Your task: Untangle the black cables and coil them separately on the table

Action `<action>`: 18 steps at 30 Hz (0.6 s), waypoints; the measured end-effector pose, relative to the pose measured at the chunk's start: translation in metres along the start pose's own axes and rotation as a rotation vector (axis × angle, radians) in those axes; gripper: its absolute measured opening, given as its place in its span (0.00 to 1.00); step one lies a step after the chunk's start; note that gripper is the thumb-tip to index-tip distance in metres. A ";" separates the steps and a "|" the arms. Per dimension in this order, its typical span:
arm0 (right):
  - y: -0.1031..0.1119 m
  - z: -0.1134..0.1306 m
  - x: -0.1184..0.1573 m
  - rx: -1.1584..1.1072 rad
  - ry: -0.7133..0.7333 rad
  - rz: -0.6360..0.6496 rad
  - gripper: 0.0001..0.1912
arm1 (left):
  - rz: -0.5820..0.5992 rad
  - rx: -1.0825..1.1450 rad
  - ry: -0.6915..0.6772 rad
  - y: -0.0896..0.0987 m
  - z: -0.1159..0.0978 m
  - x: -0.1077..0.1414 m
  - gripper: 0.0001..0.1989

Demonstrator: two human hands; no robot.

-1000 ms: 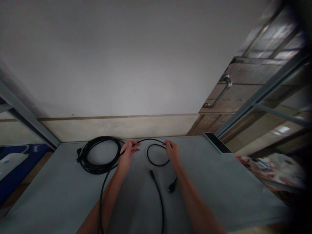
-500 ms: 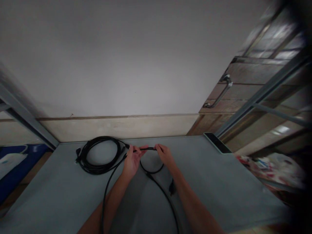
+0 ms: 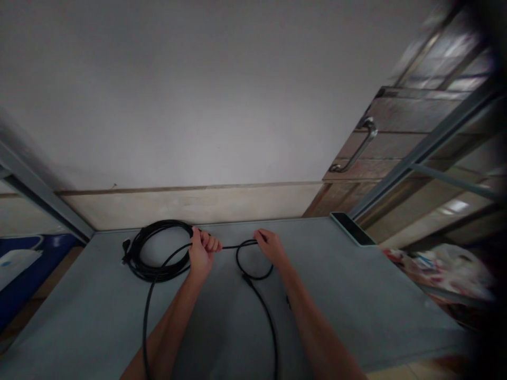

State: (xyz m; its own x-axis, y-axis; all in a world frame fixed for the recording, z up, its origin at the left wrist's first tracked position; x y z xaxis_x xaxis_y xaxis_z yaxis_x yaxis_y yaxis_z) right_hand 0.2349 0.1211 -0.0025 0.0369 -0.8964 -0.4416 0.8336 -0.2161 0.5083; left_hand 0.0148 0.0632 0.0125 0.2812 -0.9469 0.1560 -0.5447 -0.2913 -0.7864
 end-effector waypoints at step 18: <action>0.020 -0.020 -0.007 0.116 0.007 -0.092 0.20 | -0.169 0.138 -0.210 0.032 -0.067 -0.015 0.30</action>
State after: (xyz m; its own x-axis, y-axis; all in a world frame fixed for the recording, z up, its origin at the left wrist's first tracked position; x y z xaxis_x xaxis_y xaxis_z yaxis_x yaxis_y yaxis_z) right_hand 0.2622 0.1309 -0.0042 -0.0328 -0.8683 -0.4950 0.7645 -0.3408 0.5472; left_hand -0.0603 0.0588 0.0250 0.5239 -0.8335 0.1757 -0.3676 -0.4073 -0.8360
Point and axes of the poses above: each hand's wrist, its own x-axis away from the middle knuckle, its own y-axis out of the back of the hand, z = x × y, the point moved 4 cm from there along -x, towards the middle knuckle, and after that the axes turned 10 degrees about -z, right-handed, at the moved point
